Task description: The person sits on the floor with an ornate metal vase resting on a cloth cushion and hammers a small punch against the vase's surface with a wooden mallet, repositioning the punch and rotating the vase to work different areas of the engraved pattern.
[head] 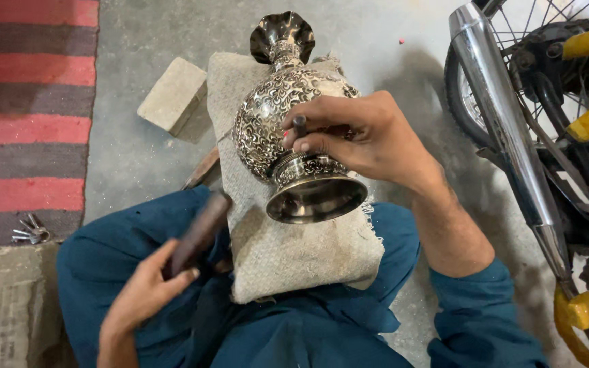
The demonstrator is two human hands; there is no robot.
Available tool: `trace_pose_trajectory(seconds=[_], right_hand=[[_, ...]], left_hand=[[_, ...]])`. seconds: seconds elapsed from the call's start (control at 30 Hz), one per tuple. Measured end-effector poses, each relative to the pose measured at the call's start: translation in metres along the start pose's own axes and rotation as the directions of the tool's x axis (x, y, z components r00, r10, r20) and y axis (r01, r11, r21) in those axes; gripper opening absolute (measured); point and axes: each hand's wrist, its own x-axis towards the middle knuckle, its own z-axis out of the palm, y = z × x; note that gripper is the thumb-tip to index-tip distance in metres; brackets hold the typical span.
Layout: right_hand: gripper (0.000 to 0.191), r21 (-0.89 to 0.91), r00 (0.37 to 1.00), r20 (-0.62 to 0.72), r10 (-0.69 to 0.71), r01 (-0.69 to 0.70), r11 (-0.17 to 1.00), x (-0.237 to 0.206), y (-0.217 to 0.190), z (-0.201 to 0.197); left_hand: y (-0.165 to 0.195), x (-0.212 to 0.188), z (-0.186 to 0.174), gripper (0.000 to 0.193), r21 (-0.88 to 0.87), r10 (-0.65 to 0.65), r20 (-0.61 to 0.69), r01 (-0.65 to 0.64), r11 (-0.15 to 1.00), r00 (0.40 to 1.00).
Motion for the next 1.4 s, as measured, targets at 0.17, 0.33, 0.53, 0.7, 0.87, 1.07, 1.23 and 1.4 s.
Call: trace_pose_trajectory(seconds=[0.17, 0.33, 0.53, 0.7, 0.87, 1.07, 1.23, 1.4], right_hand=[[0.027, -0.12, 0.997, 0.048, -0.063, 0.069, 0.99, 0.001, 0.0, -0.002], [0.028, -0.102, 0.998, 0.015, -0.06, 0.061, 0.993, 0.0, 0.001, 0.001], [0.025, -0.151, 0.998, 0.012, -0.069, 0.07, 0.986, -0.001, 0.0, 0.003], [0.025, -0.151, 0.998, 0.005, -0.07, 0.07, 0.986, 0.001, 0.002, 0.002], [0.025, -0.191, 0.999, 0.007, -0.045, 0.046, 0.981, -0.002, 0.007, 0.004], [0.024, -0.156, 0.993, 0.023, -0.114, 0.116, 0.981, -0.004, 0.015, 0.003], [0.017, -0.219, 0.998, 0.046, -0.041, 0.05, 0.974, -0.004, 0.019, 0.002], [0.019, -0.197, 0.995, 0.021, -0.101, 0.104, 0.975, -0.004, 0.014, 0.002]], left_hand=[[0.046, -0.001, 0.009, 0.046, -0.16, 0.128, -0.17, -0.156, 0.975, 0.977], [0.109, 0.006, 0.025, 0.051, -0.021, 0.318, -0.334, -0.344, 0.939, 0.887], [0.171, 0.01, 0.017, 0.059, 0.528, 0.551, -0.371, -0.318, 0.788, 0.748], [0.204, 0.01, 0.01, 0.062, 0.712, 0.724, -0.276, -0.372, 0.596, 0.632], [0.214, 0.013, 0.006, 0.062, 0.718, 0.74, -0.237, -0.4, 0.57, 0.629], [0.22, 0.018, 0.008, 0.061, 0.634, 0.771, -0.25, -0.503, 0.588, 0.586], [0.232, 0.021, 0.005, 0.07, 0.858, 0.786, -0.157, -0.312, 0.409, 0.598], [0.23, 0.023, 0.003, 0.078, 0.937, 0.794, -0.103, -0.21, 0.279, 0.599]])
